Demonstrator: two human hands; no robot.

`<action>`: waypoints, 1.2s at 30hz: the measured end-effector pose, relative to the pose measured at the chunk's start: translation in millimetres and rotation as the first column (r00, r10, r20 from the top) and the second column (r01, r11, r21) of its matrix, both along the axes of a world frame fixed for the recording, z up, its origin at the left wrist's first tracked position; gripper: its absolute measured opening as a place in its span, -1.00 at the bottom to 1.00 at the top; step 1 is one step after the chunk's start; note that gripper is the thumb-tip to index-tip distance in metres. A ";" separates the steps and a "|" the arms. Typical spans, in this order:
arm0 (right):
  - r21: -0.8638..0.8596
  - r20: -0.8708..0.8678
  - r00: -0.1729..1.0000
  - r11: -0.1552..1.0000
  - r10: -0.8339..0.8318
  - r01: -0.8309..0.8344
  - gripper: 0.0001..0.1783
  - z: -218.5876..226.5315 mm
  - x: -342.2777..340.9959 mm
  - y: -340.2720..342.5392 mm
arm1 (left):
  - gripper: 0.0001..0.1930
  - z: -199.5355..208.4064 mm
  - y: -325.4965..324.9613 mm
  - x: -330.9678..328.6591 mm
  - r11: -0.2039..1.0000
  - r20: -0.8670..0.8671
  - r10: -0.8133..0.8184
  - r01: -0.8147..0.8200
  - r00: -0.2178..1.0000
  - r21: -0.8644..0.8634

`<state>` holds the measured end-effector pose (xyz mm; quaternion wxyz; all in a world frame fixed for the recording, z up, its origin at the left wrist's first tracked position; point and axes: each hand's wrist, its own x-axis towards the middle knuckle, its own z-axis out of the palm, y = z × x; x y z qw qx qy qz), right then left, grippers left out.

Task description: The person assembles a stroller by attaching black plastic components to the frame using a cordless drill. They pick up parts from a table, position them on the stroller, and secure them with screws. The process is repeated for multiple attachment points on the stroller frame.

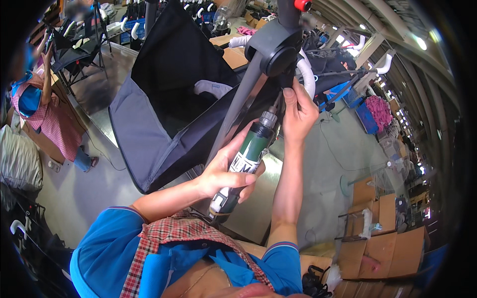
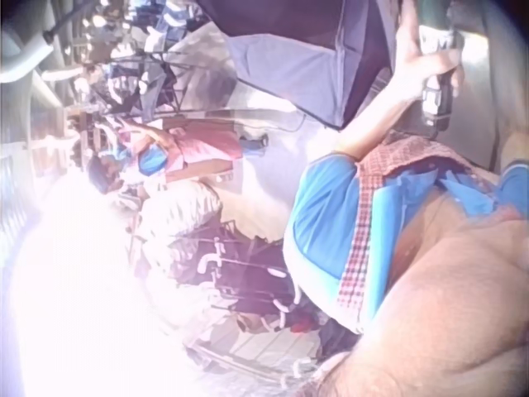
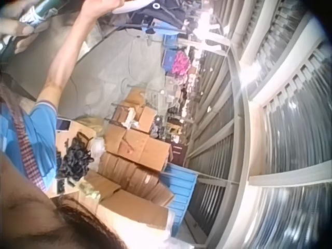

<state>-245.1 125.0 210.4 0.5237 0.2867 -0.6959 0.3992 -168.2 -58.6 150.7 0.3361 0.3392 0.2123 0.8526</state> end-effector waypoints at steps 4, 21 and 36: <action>-0.017 0.057 0.997 0.999 0.046 -0.046 -0.61 1.5 4.6 0.4 | 0.12 -8.1 4.0 -7.0 0.995 0.009 -0.082 0.081 0.997 0.065; -0.826 0.399 0.737 0.563 0.545 0.032 -0.06 -218.8 -125.7 43.0 | 0.13 -107.7 -82.5 -32.3 0.519 -0.712 -0.033 -0.597 0.701 -0.612; -0.115 0.821 0.518 0.959 0.239 -0.261 -0.32 -224.0 -282.1 -54.5 | 0.14 -157.5 -134.7 -132.6 0.391 -0.532 -0.317 -0.403 0.785 -0.827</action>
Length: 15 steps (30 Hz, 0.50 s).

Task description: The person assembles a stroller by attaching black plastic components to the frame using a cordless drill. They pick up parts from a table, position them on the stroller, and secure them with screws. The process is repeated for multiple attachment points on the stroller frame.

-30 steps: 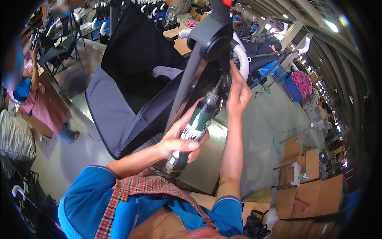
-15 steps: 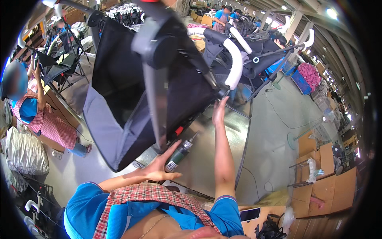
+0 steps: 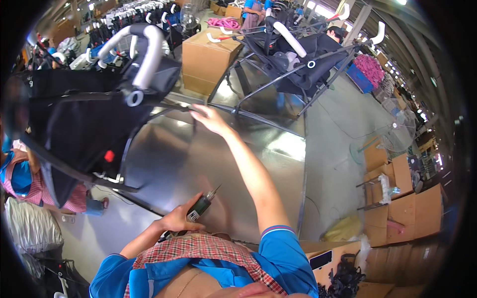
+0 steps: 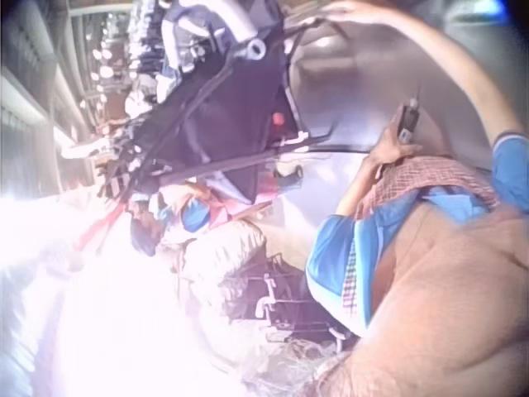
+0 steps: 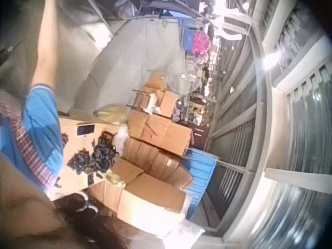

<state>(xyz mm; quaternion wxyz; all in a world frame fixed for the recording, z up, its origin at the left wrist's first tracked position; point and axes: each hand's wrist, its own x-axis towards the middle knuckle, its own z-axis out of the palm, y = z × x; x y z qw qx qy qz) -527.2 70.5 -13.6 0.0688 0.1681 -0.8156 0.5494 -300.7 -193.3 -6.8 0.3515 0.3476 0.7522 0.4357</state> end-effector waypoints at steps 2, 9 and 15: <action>0.117 0.147 0.964 0.972 -0.222 0.206 -0.31 -41.2 0.5 79.6 | 0.13 -16.8 10.0 -6.0 0.999 0.038 -0.025 0.026 0.999 -0.028; -0.149 0.359 0.700 0.702 -0.618 0.696 -0.82 -107.4 -57.4 326.8 | 0.12 -61.6 53.7 -25.7 0.985 0.252 0.159 -0.135 0.955 -0.110; -0.824 0.293 0.869 0.356 -0.398 0.441 -0.50 -43.5 -157.6 384.6 | 0.13 -42.9 78.8 -31.3 0.880 0.282 0.393 -0.270 0.875 -0.391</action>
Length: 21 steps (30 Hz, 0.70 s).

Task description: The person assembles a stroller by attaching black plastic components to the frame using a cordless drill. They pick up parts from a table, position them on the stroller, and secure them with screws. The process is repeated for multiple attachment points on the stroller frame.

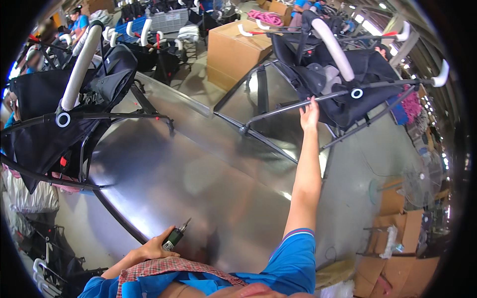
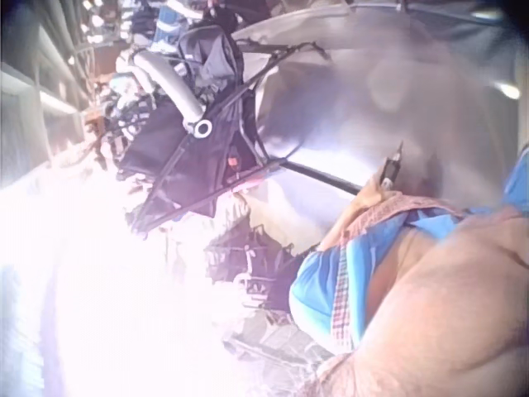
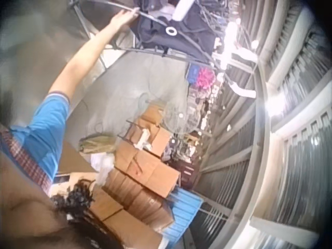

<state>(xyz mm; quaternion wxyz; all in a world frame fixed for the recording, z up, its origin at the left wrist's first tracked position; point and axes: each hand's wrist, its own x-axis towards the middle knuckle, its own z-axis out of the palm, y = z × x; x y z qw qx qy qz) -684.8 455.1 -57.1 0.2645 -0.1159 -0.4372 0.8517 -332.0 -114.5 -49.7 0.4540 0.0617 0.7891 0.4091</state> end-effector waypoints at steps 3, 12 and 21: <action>0.084 -0.014 0.981 0.977 -0.195 0.196 -0.61 -12.3 -6.0 6.0 | 0.12 -10.8 3.2 -2.9 1.000 -0.038 0.020 -0.019 0.999 0.023; 0.977 -0.208 0.975 -0.021 0.082 0.211 -0.27 94.8 227.9 -143.7 | 0.14 -23.3 38.4 -43.8 0.940 -0.129 -0.272 0.292 0.954 0.176; 0.312 -0.073 0.952 0.900 -0.297 0.304 -0.08 139.4 365.4 -24.6 | 0.05 10.0 -15.8 -6.0 0.885 -0.200 -0.274 0.328 0.941 0.331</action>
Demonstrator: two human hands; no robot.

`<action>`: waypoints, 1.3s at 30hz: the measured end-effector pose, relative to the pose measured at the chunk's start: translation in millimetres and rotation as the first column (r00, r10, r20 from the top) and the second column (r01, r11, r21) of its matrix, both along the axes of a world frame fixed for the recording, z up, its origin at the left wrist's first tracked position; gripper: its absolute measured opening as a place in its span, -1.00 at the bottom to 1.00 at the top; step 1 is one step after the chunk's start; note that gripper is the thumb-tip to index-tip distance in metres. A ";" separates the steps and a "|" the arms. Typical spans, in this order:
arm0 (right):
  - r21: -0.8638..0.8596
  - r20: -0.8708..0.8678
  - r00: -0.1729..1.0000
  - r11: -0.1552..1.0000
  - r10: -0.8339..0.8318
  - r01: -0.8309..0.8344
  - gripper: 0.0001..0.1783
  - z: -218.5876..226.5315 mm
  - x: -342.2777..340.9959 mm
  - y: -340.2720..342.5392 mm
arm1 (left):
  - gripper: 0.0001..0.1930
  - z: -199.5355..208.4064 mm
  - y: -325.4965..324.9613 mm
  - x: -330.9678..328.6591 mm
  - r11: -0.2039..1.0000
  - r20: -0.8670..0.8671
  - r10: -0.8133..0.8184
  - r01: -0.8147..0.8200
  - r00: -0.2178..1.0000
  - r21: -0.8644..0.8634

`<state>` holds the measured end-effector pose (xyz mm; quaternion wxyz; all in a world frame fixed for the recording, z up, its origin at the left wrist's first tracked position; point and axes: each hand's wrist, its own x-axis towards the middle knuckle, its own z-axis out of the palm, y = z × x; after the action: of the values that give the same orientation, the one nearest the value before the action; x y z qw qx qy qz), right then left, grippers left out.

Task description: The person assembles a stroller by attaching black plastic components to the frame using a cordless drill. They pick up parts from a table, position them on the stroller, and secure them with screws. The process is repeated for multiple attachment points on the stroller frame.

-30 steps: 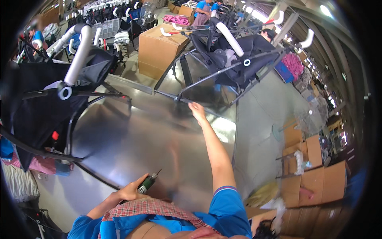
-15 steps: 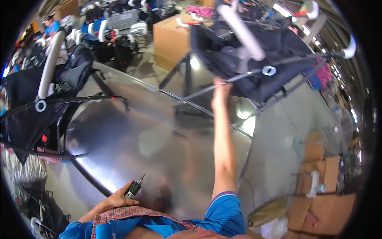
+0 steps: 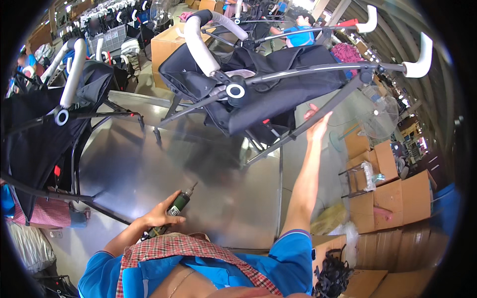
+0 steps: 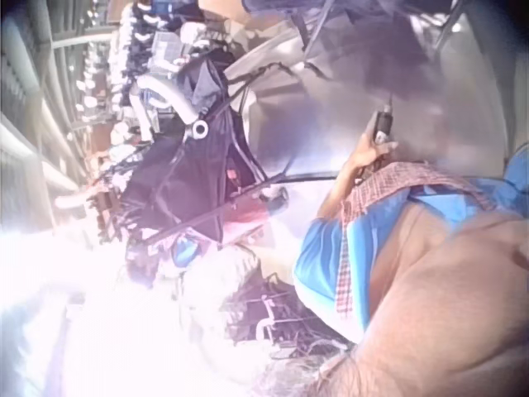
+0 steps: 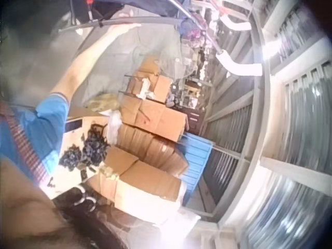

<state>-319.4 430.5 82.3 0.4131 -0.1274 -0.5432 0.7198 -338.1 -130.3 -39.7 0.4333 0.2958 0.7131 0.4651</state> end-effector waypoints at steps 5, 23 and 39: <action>0.197 0.065 0.996 0.978 0.059 -0.071 0.02 -5.0 45.4 -183.8 | -0.02 16.0 -45.2 10.6 0.963 0.135 0.212 -0.230 0.968 0.138; 0.122 0.015 0.805 0.798 0.594 -0.591 -0.19 -18.4 195.3 -264.7 | -0.33 21.2 -158.5 -31.1 0.802 -0.080 0.586 -0.563 0.806 0.201; -0.032 0.618 0.743 0.952 0.258 -0.304 -0.61 -69.0 170.3 -221.3 | -0.43 47.6 -40.8 -69.5 0.948 -0.134 0.318 -0.317 0.938 0.030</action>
<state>-149.1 209.2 13.3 0.1048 -0.2568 -0.6857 0.6729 -407.5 -171.1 8.0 0.3012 0.2098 0.7778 0.5102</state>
